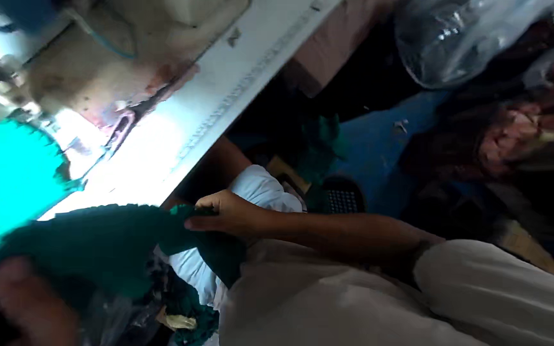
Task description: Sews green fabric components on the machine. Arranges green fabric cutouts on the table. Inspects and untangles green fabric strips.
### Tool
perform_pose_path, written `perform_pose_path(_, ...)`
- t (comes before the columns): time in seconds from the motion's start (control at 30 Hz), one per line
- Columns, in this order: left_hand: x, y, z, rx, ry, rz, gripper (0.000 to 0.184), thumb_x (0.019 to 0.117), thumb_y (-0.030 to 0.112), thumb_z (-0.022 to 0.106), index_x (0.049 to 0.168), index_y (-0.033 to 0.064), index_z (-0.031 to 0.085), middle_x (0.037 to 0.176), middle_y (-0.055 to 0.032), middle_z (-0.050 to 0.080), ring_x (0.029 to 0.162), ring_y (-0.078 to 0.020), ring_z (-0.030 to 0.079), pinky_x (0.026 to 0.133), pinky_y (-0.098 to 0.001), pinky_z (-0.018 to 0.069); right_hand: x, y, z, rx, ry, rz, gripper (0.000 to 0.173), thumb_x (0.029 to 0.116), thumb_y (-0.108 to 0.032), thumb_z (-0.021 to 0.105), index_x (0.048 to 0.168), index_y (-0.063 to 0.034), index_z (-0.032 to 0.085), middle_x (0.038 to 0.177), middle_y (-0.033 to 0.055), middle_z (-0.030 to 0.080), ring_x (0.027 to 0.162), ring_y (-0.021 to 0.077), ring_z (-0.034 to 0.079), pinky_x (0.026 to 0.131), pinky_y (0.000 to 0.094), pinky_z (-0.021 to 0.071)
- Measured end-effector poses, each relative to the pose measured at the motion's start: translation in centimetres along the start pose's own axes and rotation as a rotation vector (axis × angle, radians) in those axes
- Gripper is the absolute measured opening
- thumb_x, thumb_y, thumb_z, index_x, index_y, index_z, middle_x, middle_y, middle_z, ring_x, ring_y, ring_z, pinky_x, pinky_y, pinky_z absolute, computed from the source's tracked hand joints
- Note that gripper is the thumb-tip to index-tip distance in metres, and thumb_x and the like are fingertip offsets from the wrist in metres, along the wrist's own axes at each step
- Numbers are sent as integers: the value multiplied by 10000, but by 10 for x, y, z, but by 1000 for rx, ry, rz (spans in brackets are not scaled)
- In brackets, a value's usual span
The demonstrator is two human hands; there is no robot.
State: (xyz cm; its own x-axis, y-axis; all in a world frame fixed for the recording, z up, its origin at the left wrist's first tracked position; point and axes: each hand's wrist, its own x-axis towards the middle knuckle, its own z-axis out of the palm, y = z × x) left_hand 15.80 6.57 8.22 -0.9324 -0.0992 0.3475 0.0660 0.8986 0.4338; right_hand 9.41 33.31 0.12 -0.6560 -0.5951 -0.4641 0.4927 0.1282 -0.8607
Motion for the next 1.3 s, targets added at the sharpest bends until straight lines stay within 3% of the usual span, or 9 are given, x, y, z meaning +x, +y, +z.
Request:
perform_pose_path(0.17, -12, 105, 68, -95, -291, 466, 152, 1014, 149, 606, 1069, 55, 712, 977, -149, 746, 819, -260, 726, 646, -388, 561, -51, -14, -32, 548, 65, 174, 523, 1101, -487, 361, 1382, -72, 514, 1168, 61, 649, 1057, 125, 649, 905, 341, 559)
perform_pose_path(0.3, -20, 131, 110, -244, -401, 661, 282, 1031, 374, 591, 1182, 164, 704, 1177, -70, 735, 857, -229, 688, 707, -364, 520, -84, -6, -71, 73, 279, -142, 209, 1044, -115, 559, 1169, 22, 653, 960, 46, 707, 868, 58, 674, 812, 264, 583)
perform_pose_path(0.47, -1, 75, 86, -326, -394, 287, 402, 993, 368, 668, 1286, 94, 665, 1274, -128, 692, 1140, -238, 661, 967, -434, 517, -143, -5, -177, -265, 842, -174, 198, 1066, -188, 539, 1171, -52, 637, 980, 4, 696, 884, 63, 681, 824, 302, 603)
perform_pose_path(0.63, 19, -43, 86, 10, -203, -146, 566, 1043, 375, 587, 1399, -63, 552, 1384, -267, 596, 1309, -310, 586, 1113, -426, 461, -173, 5, -276, -996, 1273, 20, 368, 1085, -221, 452, 1273, 57, 601, 1186, 257, 657, 1097, 342, 663, 978, 503, 515)
perform_pose_path(0.77, 27, -72, 105, 275, -221, -433, 704, 1045, 590, 432, 1415, 10, 582, 1348, -246, 636, 1292, -333, 602, 1104, -508, 435, -121, 80, -316, -1072, 1145, 284, 357, 1064, -181, 475, 1354, -57, 642, 1391, 275, 533, 1296, 448, 525, 1048, 583, 475)
perform_pose_path(0.93, 22, -47, 91, 119, -211, -268, 406, 1073, 253, 488, 1412, 43, 563, 1208, -271, 664, 1080, -391, 671, 926, -573, 523, -95, 175, -295, -1027, 828, 465, 448, 1035, -194, 558, 1453, -32, 547, 1480, 296, 487, 1365, 503, 471, 1084, 684, 416)
perform_pose_path(1.1, -19, -9, 64, 194, -278, -225, 236, 981, 143, 620, 1185, 98, 730, 1065, -131, 711, 984, -308, 700, 821, -520, 592, -91, 119, -244, -1015, 933, 148, 598, 1028, -255, 566, 1489, 100, 429, 1475, 418, 420, 1374, 582, 418, 1158, 654, 334)
perform_pose_path(1.2, -37, 15, 52, 2, -406, -158, 281, 1035, 330, 569, 1215, 167, 711, 996, -58, 729, 860, -231, 719, 697, -462, 594, -66, 63, -167, -880, 654, -152, 459, 1061, -245, 527, 1326, 129, 552, 1236, 356, 623, 1095, 432, 657, 946, 540, 547)
perform_pose_path(1.3, -16, 6, 39, -66, -328, -130, 402, 1015, 456, 594, 1249, 152, 715, 1022, -39, 746, 900, -189, 720, 770, -442, 609, -11, 20, -71, -517, 238, -179, 492, 1052, -353, 524, 1315, 53, 611, 1246, 167, 702, 1118, 204, 700, 967, 399, 583)
